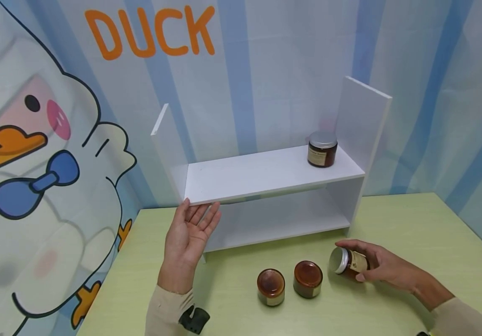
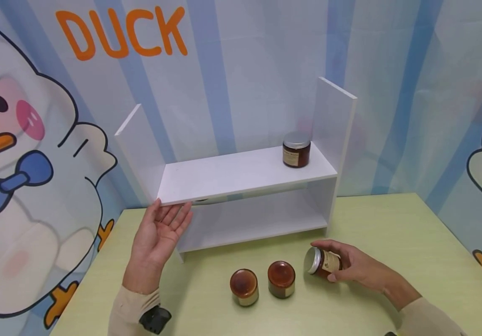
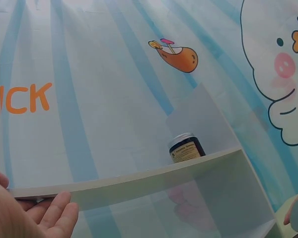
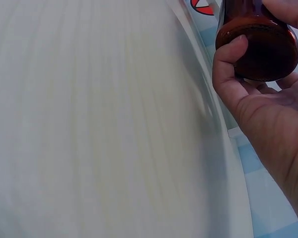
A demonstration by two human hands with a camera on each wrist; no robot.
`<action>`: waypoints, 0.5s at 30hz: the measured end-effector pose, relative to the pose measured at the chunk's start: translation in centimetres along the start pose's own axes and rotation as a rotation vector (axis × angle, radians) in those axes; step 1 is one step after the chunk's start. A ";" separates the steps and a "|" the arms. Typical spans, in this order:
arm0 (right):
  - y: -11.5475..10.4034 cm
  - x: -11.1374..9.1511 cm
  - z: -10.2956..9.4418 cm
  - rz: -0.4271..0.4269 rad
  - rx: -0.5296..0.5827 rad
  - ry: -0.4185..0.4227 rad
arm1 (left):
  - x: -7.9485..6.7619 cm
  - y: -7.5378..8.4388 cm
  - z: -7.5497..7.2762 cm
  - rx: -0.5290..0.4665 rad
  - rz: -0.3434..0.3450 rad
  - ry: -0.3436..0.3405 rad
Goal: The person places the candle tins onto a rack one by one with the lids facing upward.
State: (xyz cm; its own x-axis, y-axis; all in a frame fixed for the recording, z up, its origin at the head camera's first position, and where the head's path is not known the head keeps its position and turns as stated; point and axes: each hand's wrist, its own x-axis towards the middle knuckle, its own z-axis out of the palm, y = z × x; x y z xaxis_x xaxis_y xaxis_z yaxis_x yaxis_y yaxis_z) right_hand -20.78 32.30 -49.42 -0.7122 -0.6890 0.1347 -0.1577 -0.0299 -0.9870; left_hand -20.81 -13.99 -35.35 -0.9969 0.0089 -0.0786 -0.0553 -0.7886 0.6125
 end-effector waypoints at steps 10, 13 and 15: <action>-0.2 0.1 0.0 0.030 -0.051 0.035 | 0.0 0.0 -0.1 -0.009 0.002 -0.003; -0.2 0.1 0.0 0.035 -0.051 0.047 | 0.0 0.0 -0.1 -0.015 -0.002 -0.003; -0.2 0.1 -0.1 0.035 -0.051 0.051 | 0.0 0.0 -0.1 -0.015 -0.002 -0.005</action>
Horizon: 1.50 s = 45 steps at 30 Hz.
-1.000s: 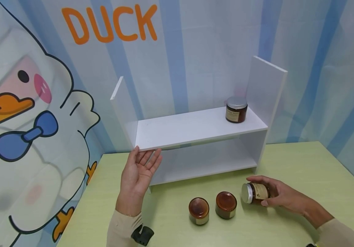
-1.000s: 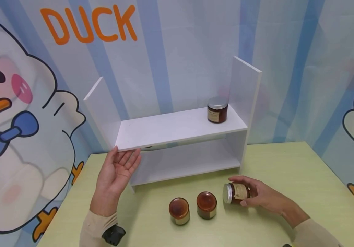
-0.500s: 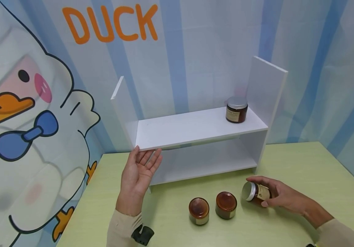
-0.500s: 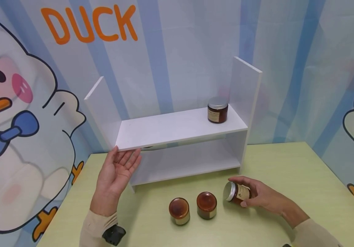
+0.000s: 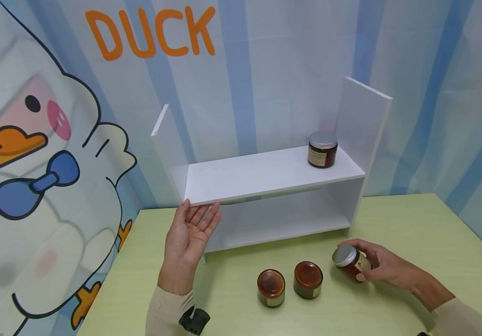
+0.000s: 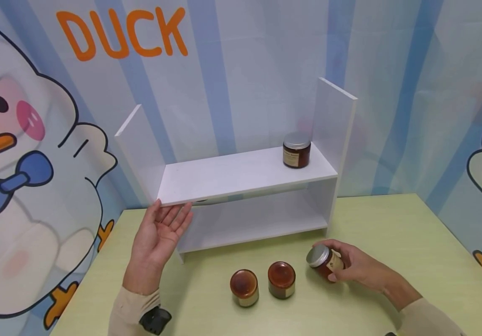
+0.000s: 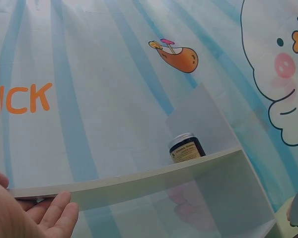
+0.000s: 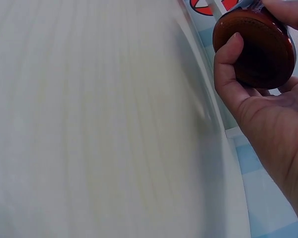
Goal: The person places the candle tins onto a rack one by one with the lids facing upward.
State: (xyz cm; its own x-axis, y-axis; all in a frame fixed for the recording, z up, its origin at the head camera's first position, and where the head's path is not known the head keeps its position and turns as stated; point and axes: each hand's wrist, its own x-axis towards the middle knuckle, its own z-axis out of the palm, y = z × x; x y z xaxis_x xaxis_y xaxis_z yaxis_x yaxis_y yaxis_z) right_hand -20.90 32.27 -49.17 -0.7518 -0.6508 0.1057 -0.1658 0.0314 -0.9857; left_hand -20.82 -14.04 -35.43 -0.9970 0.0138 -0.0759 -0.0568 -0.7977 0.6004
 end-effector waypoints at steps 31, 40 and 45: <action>0.0 -0.3 -0.1 0.055 0.191 -0.055 | 0.1 -0.1 -0.1 -0.001 -0.005 -0.002; 0.0 -0.4 -0.2 0.066 0.233 -0.079 | 0.0 -0.1 -0.1 0.005 -0.002 -0.003; 0.1 -0.2 -0.1 0.070 0.191 -0.044 | 0.0 0.0 -0.1 0.004 -0.002 -0.006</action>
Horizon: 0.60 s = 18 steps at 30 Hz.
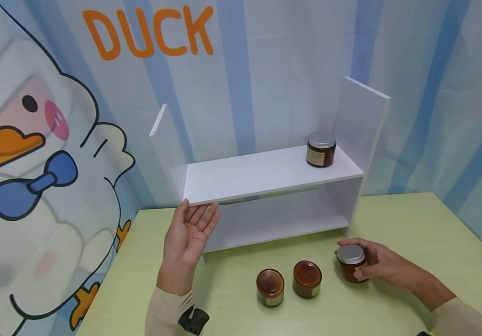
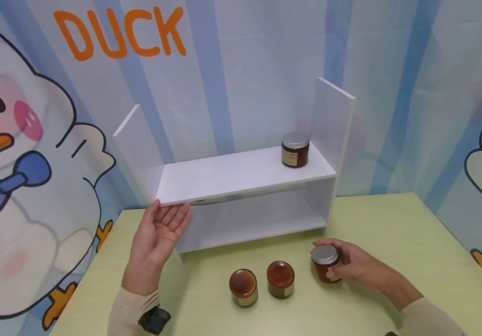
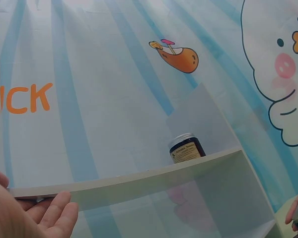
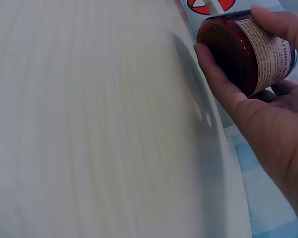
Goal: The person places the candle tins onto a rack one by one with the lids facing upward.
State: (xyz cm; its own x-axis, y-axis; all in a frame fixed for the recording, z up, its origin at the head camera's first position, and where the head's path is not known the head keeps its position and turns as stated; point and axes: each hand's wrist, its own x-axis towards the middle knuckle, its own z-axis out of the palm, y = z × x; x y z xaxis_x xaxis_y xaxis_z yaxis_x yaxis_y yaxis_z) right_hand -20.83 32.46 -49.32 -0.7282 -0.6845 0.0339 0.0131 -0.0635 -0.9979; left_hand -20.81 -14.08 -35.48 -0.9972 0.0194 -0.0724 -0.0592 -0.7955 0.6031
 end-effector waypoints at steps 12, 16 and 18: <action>0.0 0.3 0.4 0.023 -0.196 0.121 | 0.1 0.0 0.0 0.008 0.004 0.012; -0.2 0.4 0.6 0.059 -0.244 0.174 | 0.1 0.0 0.0 0.005 0.006 0.010; -0.3 0.4 0.7 0.064 -0.259 0.192 | 0.1 0.0 0.0 0.004 0.006 0.010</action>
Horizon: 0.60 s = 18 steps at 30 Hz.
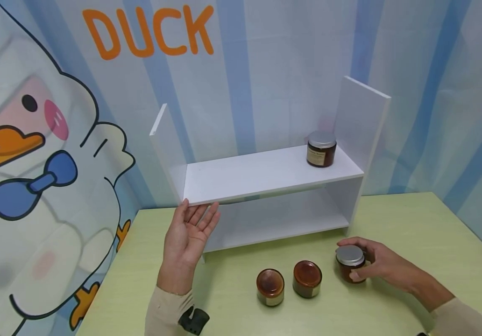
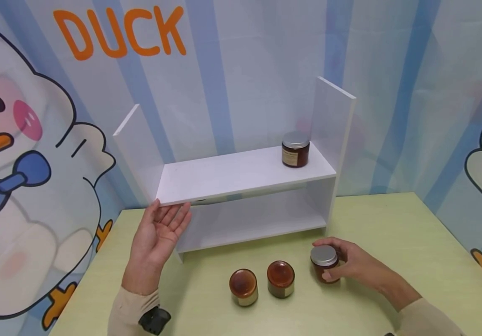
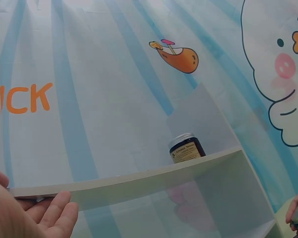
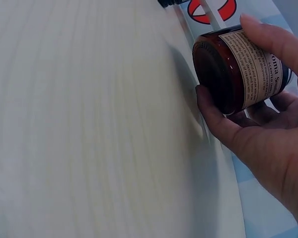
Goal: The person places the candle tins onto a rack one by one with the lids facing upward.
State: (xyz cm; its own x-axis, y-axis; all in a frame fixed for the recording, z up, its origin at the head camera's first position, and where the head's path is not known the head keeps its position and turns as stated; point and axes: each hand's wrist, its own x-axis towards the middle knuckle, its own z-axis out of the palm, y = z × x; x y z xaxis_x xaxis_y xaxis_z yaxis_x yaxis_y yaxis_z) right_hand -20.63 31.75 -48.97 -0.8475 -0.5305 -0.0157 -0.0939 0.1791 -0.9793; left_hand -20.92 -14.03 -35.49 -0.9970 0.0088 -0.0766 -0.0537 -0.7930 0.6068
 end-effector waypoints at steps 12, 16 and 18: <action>-0.8 -0.2 0.4 0.037 -0.001 0.014 | 0.0 0.0 0.0 -0.005 -0.004 -0.003; -0.9 -0.2 0.4 0.039 -0.005 -0.001 | 0.0 0.0 0.0 -0.007 -0.005 -0.003; -0.9 -0.2 0.3 0.040 0.002 -0.008 | 0.0 0.0 0.0 -0.009 -0.006 -0.003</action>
State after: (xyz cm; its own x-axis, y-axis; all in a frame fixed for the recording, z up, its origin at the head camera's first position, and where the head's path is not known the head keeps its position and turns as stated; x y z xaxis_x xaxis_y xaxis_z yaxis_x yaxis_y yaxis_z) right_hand -20.23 31.44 -48.18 -0.8466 -0.5293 -0.0568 -0.0588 0.1990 -0.9782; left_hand -20.87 -14.06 -35.47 -0.9969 0.0149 -0.0779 -0.0587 -0.7982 0.5995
